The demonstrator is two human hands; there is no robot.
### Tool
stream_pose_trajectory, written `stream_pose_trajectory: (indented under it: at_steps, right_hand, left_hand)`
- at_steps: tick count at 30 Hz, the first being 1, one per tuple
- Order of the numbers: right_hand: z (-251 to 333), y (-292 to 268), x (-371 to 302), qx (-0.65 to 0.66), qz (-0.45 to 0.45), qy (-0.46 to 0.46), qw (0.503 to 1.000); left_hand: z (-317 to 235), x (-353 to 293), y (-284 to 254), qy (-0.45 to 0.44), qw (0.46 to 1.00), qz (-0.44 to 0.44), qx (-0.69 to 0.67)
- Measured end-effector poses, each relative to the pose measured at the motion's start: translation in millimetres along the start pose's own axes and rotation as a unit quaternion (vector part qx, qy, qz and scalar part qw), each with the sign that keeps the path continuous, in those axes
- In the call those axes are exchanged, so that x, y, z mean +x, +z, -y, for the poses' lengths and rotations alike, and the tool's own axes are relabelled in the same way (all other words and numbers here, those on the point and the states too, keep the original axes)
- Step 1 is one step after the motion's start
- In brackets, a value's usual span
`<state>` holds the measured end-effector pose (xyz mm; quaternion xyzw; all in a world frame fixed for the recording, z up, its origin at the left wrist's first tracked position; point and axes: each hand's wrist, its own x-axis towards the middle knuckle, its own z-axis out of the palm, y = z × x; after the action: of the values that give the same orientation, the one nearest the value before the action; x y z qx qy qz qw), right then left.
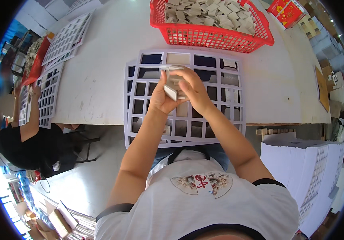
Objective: The person places small rectangular items into the compartments of white plastic trays. They repeatedly pick up items from a red basket and insert them into the tray slots, then stack the filled trays on the table.
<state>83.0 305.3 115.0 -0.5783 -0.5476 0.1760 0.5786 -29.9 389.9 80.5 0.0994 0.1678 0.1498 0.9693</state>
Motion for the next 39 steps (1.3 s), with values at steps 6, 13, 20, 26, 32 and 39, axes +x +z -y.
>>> stream_pose_trajectory:
  at_steps: [6,13,20,26,32,39]
  right_hand:
    - [-13.8,19.7,-1.8,0.058,-0.207,0.147,0.965]
    - [-8.8,5.7,21.5,0.255,-0.323,0.175,0.894]
    - [-17.0,-20.5,-4.8,0.132,-0.207,0.302,0.921]
    - [-15.1,0.8,-26.4,0.043,-0.117,0.265,0.956]
    - [6.0,7.9,-80.3,0.077,-0.103,0.301,0.945]
    - [22.6,75.3,-106.1,-0.075,0.014,0.256,0.964]
  left_hand:
    - [9.8,13.8,-7.2,0.02,0.995,-0.06,0.079]
    - [2.8,5.7,-2.8,0.054,0.995,-0.034,0.076]
    - [-11.0,-40.7,-8.9,0.072,0.988,-0.04,0.132]
    - [-15.0,-58.6,-11.9,0.084,0.986,-0.054,0.136]
    - [-37.3,-122.3,-47.4,0.13,0.989,-0.03,0.061]
    - [-40.2,-186.0,-62.4,0.166,0.983,-0.062,0.052]
